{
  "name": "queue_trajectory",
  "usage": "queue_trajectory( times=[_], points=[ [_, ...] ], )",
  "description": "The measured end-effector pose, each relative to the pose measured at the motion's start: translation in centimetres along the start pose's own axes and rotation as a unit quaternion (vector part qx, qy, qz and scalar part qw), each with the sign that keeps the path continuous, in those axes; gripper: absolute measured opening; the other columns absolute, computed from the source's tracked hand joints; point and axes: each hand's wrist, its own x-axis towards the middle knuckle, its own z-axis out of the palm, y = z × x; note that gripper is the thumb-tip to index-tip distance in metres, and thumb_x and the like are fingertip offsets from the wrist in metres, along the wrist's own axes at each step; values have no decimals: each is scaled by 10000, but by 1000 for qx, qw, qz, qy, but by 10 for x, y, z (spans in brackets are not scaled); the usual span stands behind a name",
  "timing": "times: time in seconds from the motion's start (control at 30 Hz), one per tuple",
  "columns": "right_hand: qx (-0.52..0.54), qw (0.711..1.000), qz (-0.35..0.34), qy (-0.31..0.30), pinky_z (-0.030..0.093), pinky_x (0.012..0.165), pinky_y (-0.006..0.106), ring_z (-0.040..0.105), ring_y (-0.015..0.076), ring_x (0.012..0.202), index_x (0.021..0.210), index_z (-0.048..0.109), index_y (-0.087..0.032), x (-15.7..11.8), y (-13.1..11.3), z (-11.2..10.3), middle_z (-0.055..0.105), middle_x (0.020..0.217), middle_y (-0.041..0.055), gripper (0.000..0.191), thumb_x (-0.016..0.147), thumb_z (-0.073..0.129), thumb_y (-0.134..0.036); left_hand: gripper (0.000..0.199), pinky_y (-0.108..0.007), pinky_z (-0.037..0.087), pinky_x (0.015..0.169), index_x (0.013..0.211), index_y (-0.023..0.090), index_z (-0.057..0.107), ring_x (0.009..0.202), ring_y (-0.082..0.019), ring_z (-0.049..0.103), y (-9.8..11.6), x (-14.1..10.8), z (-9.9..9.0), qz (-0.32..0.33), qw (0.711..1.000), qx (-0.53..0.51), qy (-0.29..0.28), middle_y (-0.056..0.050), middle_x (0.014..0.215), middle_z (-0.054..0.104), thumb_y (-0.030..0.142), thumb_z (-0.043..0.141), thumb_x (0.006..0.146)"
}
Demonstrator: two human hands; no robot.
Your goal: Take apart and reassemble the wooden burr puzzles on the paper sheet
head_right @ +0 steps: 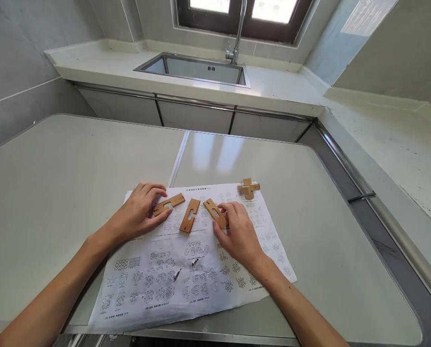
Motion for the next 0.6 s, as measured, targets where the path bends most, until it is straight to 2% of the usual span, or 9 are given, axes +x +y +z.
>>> queue_trajectory(
  times=[0.17, 0.3, 0.37, 0.43, 0.5, 0.6],
  points=[
    [-8, 1000, 11, 3, 556, 839, 447, 609, 289, 989, 1208, 591, -223, 2, 2, -1, 647, 1079, 107, 227, 990, 612, -281, 248, -488, 512, 960, 954, 208, 572, 1173, -327, 537, -3, 0, 4, -7, 1000, 12, 9, -133, 1252, 615, 453, 600, 979],
    [-20, 1000, -6, -6, 518, 794, 419, 605, 268, 892, 1109, 618, -227, 3, -1, -3, 673, 979, 88, 119, 1037, 542, -282, 244, -475, 504, 936, 929, 202, 584, 1148, -320, 541, 1, 0, 5, -4, 1000, 15, 10, -140, 1233, 618, 413, 516, 1031],
    [-23, 1000, -8, -6, 495, 757, 397, 597, 257, 843, 1029, 620, -229, 3, -2, -4, 665, 919, 76, 143, 1062, 503, -305, 266, -451, 499, 901, 934, 205, 586, 1067, -301, 570, 5, 1, 4, -11, 1000, 6, 18, -126, 1145, 643, 414, 473, 1055],
    [-16, 1000, 8, 2, 474, 711, 368, 587, 239, 786, 978, 617, -228, 3, -3, -5, 650, 867, 61, 198, 1076, 486, -339, 298, -396, 487, 791, 940, 213, 577, 878, -255, 593, 13, 0, 3, -45, 998, -32, 12, -79, 958, 650, 434, 431, 1076],
    [4, 999, 40, 10, 445, 646, 336, 560, 209, 694, 988, 627, -225, 2, -5, -6, 625, 793, 30, 227, 1081, 486, -376, 326, -333, 427, 651, 976, 221, 571, 670, -201, 541, 23, 0, 3, -99, 990, -103, -9, -7, 763, 587, 476, 403, 1091],
    [59, 994, 85, 17, 406, 578, 307, 500, 173, 585, 1041, 640, -224, 1, -7, -9, 570, 693, -18, 249, 1083, 490, -418, 360, -285, 341, 573, 1012, 224, 570, 578, -156, 442, 40, -1, 6, -136, 964, -224, -39, 44, 671, 489, 539, 411, 1088]
  ],
)
